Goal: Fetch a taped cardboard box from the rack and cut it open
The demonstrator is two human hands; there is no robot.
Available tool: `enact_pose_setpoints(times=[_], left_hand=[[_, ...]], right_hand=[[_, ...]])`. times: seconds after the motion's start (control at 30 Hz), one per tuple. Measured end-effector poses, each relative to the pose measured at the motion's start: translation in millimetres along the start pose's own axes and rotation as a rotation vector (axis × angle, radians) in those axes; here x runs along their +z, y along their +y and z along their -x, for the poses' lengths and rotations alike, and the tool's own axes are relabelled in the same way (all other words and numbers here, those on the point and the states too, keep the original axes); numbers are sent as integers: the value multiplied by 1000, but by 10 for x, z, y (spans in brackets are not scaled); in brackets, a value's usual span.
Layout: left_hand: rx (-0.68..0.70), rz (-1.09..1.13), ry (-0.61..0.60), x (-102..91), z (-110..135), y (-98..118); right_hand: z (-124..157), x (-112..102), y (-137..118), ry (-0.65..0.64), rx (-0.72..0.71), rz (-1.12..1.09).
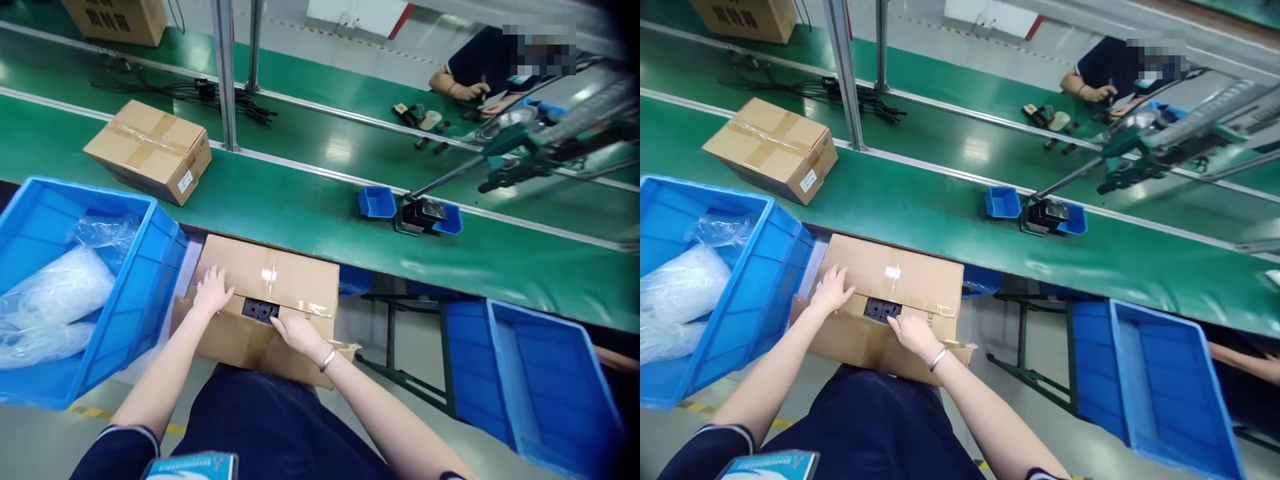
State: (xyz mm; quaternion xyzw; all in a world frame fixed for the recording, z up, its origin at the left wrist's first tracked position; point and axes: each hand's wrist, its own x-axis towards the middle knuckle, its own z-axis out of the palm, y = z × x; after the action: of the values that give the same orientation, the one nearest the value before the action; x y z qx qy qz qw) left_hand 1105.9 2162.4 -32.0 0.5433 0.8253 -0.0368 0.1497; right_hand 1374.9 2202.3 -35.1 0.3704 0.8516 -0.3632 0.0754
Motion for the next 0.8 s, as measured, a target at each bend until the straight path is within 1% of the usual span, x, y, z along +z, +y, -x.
enact_pose_setpoints(times=[0.07,0.13,0.17,0.23,0.3,0.4,0.47,0.53,0.6,0.63,0.67,0.7,0.73,0.77,0.8], left_hand=[[25,-16,-53,-146,326,-61],[62,-51,-51,-217,701,-130],[74,-72,-43,-220,894,-165],[73,-110,-13,-163,1268,-236],[33,-126,30,-34,1609,-322],[-59,-127,88,273,2069,-481],[-145,-115,148,553,2349,-567],[-244,-111,228,884,2571,-588],[-352,-102,279,1235,2675,-538],[-408,-83,293,1402,2666,-493],[-547,53,345,1553,2616,-442],[-631,97,355,1680,2525,-386],[-686,126,357,1776,2400,-329],[-723,158,360,1839,2248,-271],[-709,176,358,1867,2080,-216]], right_hand=[[293,56,-143,23,-1,-56],[566,168,-278,51,-8,-108],[683,244,-334,67,-16,-126],[876,429,-413,92,-34,-176],[1026,644,-443,91,-55,-260],[1231,986,-381,24,-94,-338],[1386,1231,-258,-4,-82,-251],[1549,1511,-83,6,-8,-94],[1692,1830,104,7,102,56],[1746,1993,184,1,152,109],[1785,2148,248,-2,189,149],[1807,2285,295,0,209,171],[1809,2395,327,11,223,173],[1792,2474,349,23,232,152],[1756,2521,367,31,239,111]])
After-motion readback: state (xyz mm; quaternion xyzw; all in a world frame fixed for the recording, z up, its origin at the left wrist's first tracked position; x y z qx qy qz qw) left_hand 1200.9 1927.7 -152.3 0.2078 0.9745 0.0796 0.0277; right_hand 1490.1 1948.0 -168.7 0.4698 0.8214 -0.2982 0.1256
